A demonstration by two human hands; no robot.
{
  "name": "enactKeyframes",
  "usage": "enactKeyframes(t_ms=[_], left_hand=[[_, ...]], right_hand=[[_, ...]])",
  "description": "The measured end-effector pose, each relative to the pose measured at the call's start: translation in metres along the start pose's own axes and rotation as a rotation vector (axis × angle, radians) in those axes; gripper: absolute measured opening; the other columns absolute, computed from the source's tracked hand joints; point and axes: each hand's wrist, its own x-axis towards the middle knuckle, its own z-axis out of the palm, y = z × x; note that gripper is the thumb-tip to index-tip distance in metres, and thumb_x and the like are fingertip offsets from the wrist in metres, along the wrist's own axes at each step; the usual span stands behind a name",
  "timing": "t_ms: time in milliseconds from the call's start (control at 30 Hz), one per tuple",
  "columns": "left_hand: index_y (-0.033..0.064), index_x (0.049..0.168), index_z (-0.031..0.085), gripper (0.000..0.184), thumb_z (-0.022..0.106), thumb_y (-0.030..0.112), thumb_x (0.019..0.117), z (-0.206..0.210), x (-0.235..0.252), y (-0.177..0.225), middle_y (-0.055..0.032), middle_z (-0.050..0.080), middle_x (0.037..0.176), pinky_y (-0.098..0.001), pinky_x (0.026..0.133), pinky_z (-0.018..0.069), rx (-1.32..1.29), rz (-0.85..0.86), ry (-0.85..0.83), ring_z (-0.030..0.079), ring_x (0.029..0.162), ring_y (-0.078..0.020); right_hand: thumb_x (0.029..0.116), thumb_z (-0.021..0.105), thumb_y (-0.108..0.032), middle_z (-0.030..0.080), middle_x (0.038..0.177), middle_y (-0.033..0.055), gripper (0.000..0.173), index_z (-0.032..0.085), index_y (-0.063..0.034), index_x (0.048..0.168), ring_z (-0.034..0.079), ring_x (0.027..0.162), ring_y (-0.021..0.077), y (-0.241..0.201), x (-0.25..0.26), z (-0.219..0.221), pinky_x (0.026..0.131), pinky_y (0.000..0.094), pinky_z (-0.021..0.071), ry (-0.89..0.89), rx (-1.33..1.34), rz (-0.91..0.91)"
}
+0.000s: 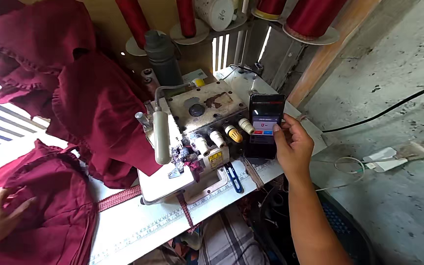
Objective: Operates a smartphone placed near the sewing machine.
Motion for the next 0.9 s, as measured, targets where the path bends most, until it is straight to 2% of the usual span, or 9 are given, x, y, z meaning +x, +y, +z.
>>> enactKeyframes(t_ms=[100, 233, 400, 467, 600, 700, 767, 867, 900], left_hand=[[-0.0144, 0.130, 0.057, 0.049, 0.059, 0.026, 0.1035, 0.033, 0.040, -0.035, -0.0407, 0.055, 0.132, -0.0750, 0.103, 0.0385, 0.062, 0.309, 0.146, 0.052, 0.126, -0.0588], [-0.0101, 0.120, 0.064, 0.036, 0.064, 0.019, 0.1003, 0.043, 0.052, -0.029, -0.0342, 0.062, 0.125, -0.0715, 0.102, 0.0416, 0.091, 0.285, 0.185, 0.056, 0.123, -0.0534], [-0.0043, 0.109, 0.072, 0.034, 0.069, 0.027, 0.0961, 0.056, 0.099, -0.079, -0.0309, 0.066, 0.115, -0.0715, 0.099, 0.0436, 0.087, 0.368, 0.316, 0.059, 0.116, -0.0525], [-0.0032, 0.103, 0.076, 0.027, 0.072, 0.022, 0.0932, 0.056, 0.104, -0.091, -0.0292, 0.066, 0.109, -0.0713, 0.094, 0.0449, 0.011, 0.468, 0.427, 0.060, 0.109, -0.0520], [-0.0132, 0.115, 0.063, 0.030, 0.056, 0.013, 0.1025, 0.024, 0.032, -0.027, -0.0374, 0.063, 0.114, -0.0732, 0.093, 0.0440, -0.139, 0.375, 0.404, 0.062, 0.108, -0.0542], [-0.0096, 0.129, 0.055, 0.043, 0.054, 0.026, 0.1039, 0.048, 0.007, -0.006, -0.0424, 0.060, 0.117, -0.0798, 0.092, 0.0396, -0.252, 0.249, 0.398, 0.058, 0.111, -0.0621], [-0.0120, 0.134, 0.053, 0.052, 0.054, 0.028, 0.1017, 0.089, 0.012, -0.009, -0.0416, 0.057, 0.128, -0.0770, 0.101, 0.0376, -0.255, 0.265, 0.422, 0.054, 0.123, -0.0604], [-0.0114, 0.110, 0.060, 0.048, 0.045, 0.032, 0.0972, 0.140, 0.037, -0.032, -0.0345, 0.060, 0.119, -0.0705, 0.093, 0.0456, -0.141, 0.276, 0.615, 0.059, 0.116, -0.0527], [-0.0116, 0.109, 0.061, 0.047, 0.045, 0.031, 0.0982, 0.141, 0.037, -0.031, -0.0343, 0.061, 0.120, -0.0708, 0.093, 0.0455, -0.147, 0.269, 0.625, 0.059, 0.117, -0.0526]], right_hand=[[0.0996, 0.064, -0.017, 0.072, 0.099, 0.0038, 0.039, 0.062, -0.0028, 0.136, 0.066, 0.076, 0.0028, 0.000, 0.001, 0.000, 0.068, 0.0190, 0.0570, -0.005, -0.001, -0.006], [0.0953, 0.069, -0.017, 0.073, 0.108, 0.0061, 0.050, 0.057, -0.0028, 0.142, 0.069, 0.080, 0.0064, 0.002, 0.001, -0.005, 0.071, 0.0226, 0.0601, -0.082, 0.006, 0.018], [0.0976, 0.066, -0.016, 0.073, 0.108, 0.0060, 0.050, 0.055, -0.0046, 0.145, 0.068, 0.079, 0.0067, 0.006, -0.001, -0.009, 0.072, 0.0232, 0.0593, -0.085, 0.002, -0.001], [0.0996, 0.063, -0.017, 0.073, 0.108, 0.0055, 0.050, 0.054, -0.0062, 0.147, 0.068, 0.078, 0.0072, 0.008, -0.003, -0.011, 0.071, 0.0234, 0.0591, -0.080, 0.002, -0.005], [0.1007, 0.060, -0.017, 0.071, 0.103, 0.0054, 0.047, 0.054, -0.0042, 0.146, 0.065, 0.073, 0.0055, 0.010, -0.011, -0.015, 0.067, 0.0211, 0.0568, -0.077, -0.004, 0.005], [0.0995, 0.062, -0.017, 0.071, 0.106, 0.0076, 0.051, 0.051, -0.0007, 0.147, 0.065, 0.076, 0.0056, 0.011, -0.018, -0.015, 0.070, 0.0211, 0.0574, -0.092, 0.017, 0.008], [0.0967, 0.067, -0.018, 0.071, 0.111, 0.0099, 0.058, 0.048, -0.0005, 0.149, 0.068, 0.081, 0.0076, 0.011, -0.025, -0.015, 0.072, 0.0224, 0.0588, -0.096, 0.021, 0.030], [0.0913, 0.075, -0.025, 0.056, 0.142, 0.0169, 0.073, 0.043, -0.0067, 0.155, 0.066, 0.112, 0.0189, 0.010, -0.034, -0.017, 0.084, 0.0311, 0.0615, -0.108, -0.066, -0.003], [0.0910, 0.076, -0.027, 0.051, 0.147, 0.0189, 0.071, 0.047, -0.0065, 0.153, 0.062, 0.122, 0.0219, 0.010, -0.035, -0.018, 0.089, 0.0324, 0.0606, -0.092, -0.117, -0.067]])
